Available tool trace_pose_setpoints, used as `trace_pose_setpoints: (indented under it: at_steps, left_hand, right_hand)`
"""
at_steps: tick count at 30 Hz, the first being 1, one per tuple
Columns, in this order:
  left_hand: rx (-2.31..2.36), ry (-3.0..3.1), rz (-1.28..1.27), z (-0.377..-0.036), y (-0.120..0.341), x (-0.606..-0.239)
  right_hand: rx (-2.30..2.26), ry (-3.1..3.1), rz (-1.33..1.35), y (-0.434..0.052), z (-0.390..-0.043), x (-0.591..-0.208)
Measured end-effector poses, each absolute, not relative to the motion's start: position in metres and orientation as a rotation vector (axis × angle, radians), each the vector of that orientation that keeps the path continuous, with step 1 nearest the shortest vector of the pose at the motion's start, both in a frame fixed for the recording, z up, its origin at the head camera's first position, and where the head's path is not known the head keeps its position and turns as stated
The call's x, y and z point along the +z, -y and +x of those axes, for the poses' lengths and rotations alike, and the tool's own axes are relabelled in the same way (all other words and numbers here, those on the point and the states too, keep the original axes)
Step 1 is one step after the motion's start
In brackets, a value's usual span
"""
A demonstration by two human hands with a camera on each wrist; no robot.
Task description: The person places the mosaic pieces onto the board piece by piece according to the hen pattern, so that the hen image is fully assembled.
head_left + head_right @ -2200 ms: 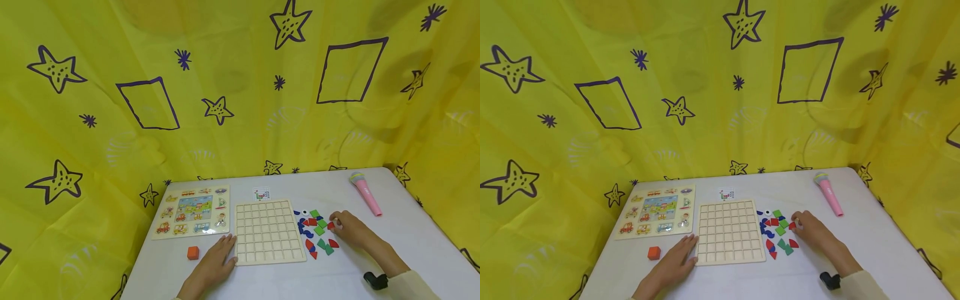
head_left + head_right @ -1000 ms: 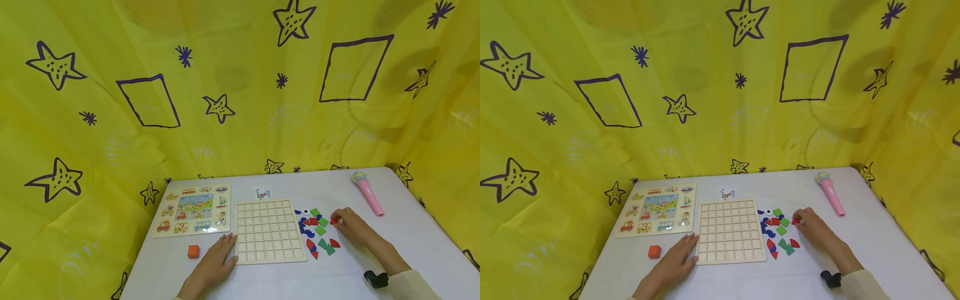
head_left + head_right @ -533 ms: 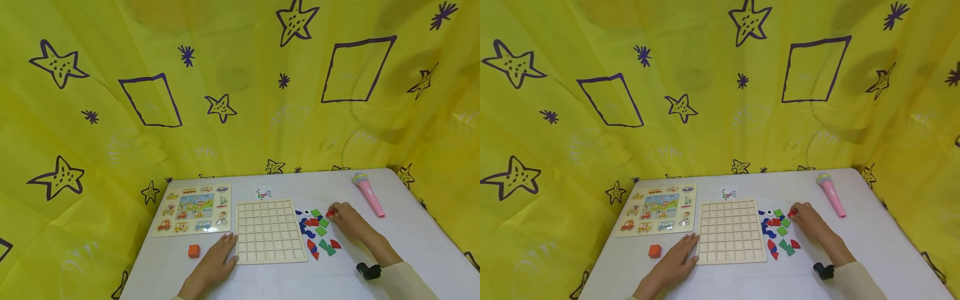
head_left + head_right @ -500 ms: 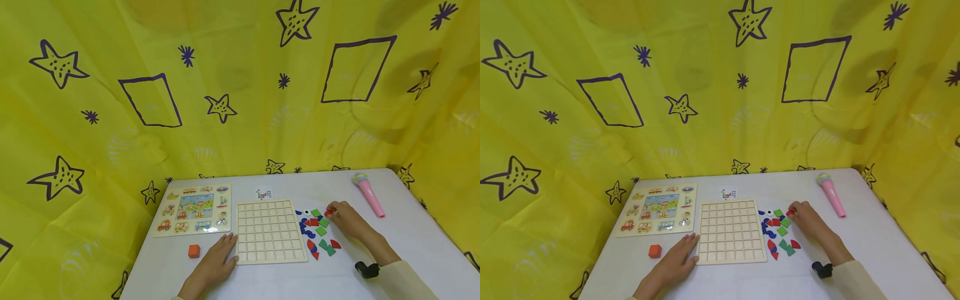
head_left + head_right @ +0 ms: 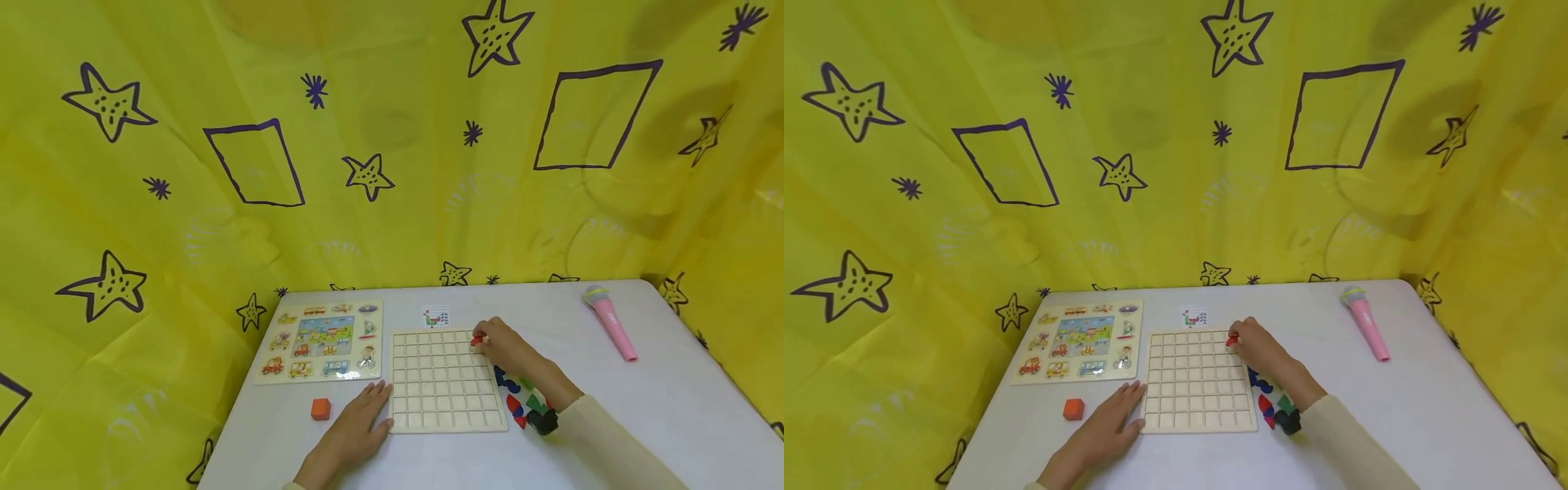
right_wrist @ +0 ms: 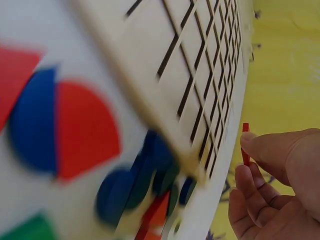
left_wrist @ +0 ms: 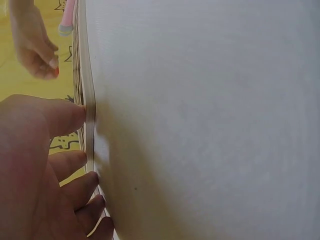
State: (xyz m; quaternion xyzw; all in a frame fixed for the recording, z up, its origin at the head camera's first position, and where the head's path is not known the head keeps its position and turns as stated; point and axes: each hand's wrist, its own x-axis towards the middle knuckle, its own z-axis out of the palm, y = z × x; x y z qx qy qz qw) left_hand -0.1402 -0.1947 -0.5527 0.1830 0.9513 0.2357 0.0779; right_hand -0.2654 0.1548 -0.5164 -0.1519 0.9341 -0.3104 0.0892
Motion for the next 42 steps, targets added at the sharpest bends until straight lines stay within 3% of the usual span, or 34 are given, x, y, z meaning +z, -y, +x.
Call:
trace_pose_setpoints:
  at_steps: [19,42]
  left_hand:
    - [0.709,-2.839,0.505,-0.14,0.196,-0.556]
    - [0.711,-2.84,0.503,-0.14,0.195,-0.556]
  right_hand:
    - [-0.958,-2.803,-0.804,-0.049,-0.278,-0.531]
    - [-0.841,-2.807,-0.835,-0.032,-0.282,-0.544]
